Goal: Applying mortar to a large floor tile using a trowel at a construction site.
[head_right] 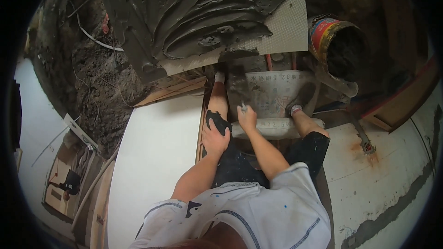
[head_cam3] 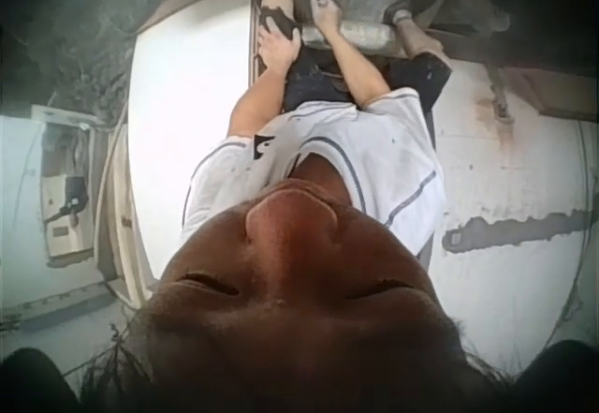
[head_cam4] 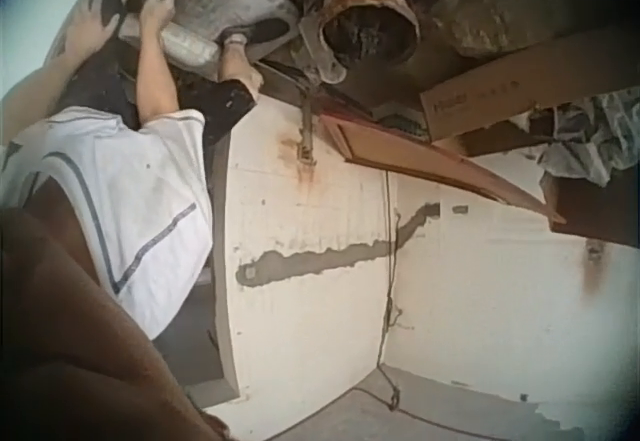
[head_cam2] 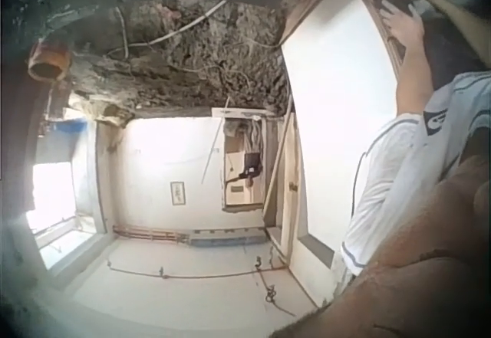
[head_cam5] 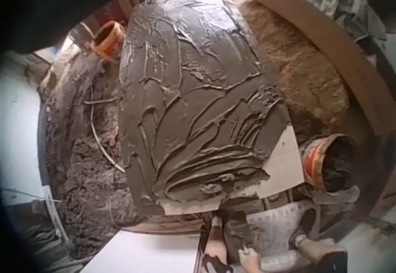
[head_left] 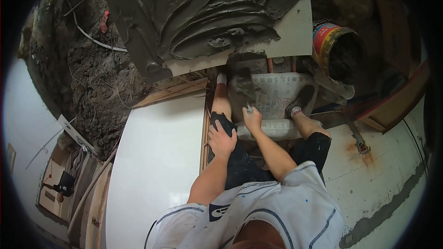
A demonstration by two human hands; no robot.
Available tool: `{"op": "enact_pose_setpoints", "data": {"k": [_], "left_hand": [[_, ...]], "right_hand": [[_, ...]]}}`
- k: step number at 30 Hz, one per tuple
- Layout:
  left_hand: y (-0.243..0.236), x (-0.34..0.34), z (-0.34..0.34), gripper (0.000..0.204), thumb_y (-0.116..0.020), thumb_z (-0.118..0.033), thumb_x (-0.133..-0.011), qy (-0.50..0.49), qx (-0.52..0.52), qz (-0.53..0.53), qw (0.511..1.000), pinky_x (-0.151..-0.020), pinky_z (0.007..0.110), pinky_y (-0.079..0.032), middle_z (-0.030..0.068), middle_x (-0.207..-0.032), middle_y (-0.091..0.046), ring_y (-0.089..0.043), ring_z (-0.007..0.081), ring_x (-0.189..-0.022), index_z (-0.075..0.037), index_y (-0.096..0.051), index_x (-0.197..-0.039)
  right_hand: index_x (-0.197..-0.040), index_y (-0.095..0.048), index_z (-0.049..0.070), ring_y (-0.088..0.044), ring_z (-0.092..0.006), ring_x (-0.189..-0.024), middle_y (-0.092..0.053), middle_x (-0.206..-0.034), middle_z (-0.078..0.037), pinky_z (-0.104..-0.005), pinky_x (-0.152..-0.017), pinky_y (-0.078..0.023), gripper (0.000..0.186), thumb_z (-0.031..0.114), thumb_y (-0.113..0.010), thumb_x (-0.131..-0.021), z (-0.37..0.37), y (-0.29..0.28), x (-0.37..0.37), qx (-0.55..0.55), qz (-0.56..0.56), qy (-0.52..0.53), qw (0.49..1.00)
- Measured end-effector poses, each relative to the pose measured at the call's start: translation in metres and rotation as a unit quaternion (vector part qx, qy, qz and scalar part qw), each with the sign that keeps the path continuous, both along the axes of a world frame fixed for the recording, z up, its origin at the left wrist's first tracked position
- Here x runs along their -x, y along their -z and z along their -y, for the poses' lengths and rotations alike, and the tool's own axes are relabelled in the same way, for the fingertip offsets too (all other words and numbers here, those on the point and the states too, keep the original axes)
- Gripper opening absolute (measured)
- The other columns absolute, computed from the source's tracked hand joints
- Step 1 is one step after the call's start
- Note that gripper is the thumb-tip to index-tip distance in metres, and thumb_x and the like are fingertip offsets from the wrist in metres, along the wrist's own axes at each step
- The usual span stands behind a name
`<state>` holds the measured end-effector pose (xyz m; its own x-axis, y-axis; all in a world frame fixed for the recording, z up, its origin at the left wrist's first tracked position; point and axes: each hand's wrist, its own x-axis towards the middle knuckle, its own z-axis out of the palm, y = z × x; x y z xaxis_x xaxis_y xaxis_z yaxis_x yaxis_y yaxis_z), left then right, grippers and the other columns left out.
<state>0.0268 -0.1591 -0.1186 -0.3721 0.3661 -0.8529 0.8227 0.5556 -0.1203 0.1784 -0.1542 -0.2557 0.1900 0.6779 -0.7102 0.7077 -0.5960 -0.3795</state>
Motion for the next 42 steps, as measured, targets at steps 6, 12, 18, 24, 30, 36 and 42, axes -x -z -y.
{"op": "enact_pose_setpoints", "data": {"k": [6, 12, 18, 24, 30, 36, 42], "left_hand": [[-0.006, 0.017, 0.029, 0.092, -0.07, -0.057, -0.098, -0.014, 0.035, -0.036, 0.999, -0.111, 0.057, -0.053, 0.0274, -0.16, -0.049, -0.055, 0.0468, -0.14, -0.005, -0.041, -0.169], [0.015, -0.021, 0.013, 0.092, -0.07, -0.059, -0.098, -0.001, -0.015, 0.028, 0.999, -0.112, 0.055, -0.053, 0.027, -0.16, -0.049, -0.055, 0.0459, -0.141, -0.005, -0.043, -0.167], [0.005, 0.034, 0.062, 0.092, -0.07, -0.059, -0.098, -0.041, 0.037, -0.01, 0.998, -0.11, 0.055, -0.055, 0.0259, -0.162, -0.048, -0.055, 0.045, -0.141, -0.007, -0.042, -0.168], [0.005, 0.031, 0.055, 0.092, -0.07, -0.058, -0.098, -0.078, 0.048, 0.013, 0.996, -0.11, 0.057, -0.055, 0.025, -0.164, -0.046, -0.054, 0.045, -0.141, -0.008, -0.041, -0.169], [0.009, 0.017, 0.038, 0.091, -0.072, -0.059, -0.096, -0.067, -0.002, 0.037, 0.997, -0.106, 0.057, -0.057, 0.0239, -0.155, -0.051, -0.058, 0.0461, -0.134, -0.008, -0.043, -0.166], [0.002, 0.018, 0.046, 0.091, -0.073, -0.058, -0.094, -0.028, -0.029, -0.001, 0.999, -0.112, 0.058, -0.053, 0.0266, -0.152, -0.052, -0.058, 0.0478, -0.135, -0.007, -0.045, -0.165], [0.004, -0.016, 0.034, 0.094, -0.074, -0.056, -0.092, 0.022, -0.016, 0.007, 1.0, -0.113, 0.059, -0.051, 0.0316, -0.155, -0.05, -0.055, 0.0497, -0.139, -0.006, -0.045, -0.166]], "right_hand": [[-0.12, -0.068, -0.003, -0.071, -0.0549, -0.103, -0.074, -0.114, -0.034, -0.0596, -0.086, -0.056, 0.032, 0.024, -0.071, -0.104, -0.073, -0.024, 0.028, -0.224, -0.071, 0.051, 0.971], [-0.142, -0.069, 0.003, -0.066, -0.0483, -0.131, -0.069, -0.146, -0.024, -0.0513, -0.11, -0.054, 0.044, 0.03, -0.058, -0.109, -0.083, 0.248, 0.011, -0.104, 0.139, -0.186, 0.967], [-0.141, -0.071, 0.002, -0.068, -0.0388, -0.135, -0.071, -0.147, -0.022, -0.0486, -0.111, -0.055, 0.05, 0.03, -0.071, -0.1, 0.087, 0.191, 0.062, 0.127, 0.08, -0.211, 0.966], [-0.104, -0.071, 0.001, -0.075, -0.0406, -0.091, -0.078, -0.098, -0.016, -0.0456, -0.086, -0.06, 0.02, 0.018, -0.079, -0.097, 0.055, 0.019, -0.025, -0.063, -0.068, -0.167, 0.982], [-0.094, -0.067, 0.004, -0.064, -0.0129, -0.066, -0.066, -0.073, 0.002, -0.0345, -0.061, -0.051, 0.025, 0.025, -0.076, -0.105, -0.141, -0.072, -0.07, 0.077, -0.148, 0.067, 0.984], [-0.099, -0.07, 0.005, -0.058, -0.0091, -0.062, -0.062, -0.072, 0.002, -0.0318, -0.056, -0.046, 0.03, 0.033, -0.079, -0.104, -0.213, -0.115, -0.191, 0.034, -0.11, 0.115, 0.987], [-0.105, -0.068, -0.005, -0.069, -0.0564, -0.113, -0.073, -0.11, -0.037, -0.0552, -0.093, -0.055, 0.056, 0.051, -0.061, -0.111, -0.244, -0.172, -0.444, 0.005, 0.223, -0.068, 0.972]]}}
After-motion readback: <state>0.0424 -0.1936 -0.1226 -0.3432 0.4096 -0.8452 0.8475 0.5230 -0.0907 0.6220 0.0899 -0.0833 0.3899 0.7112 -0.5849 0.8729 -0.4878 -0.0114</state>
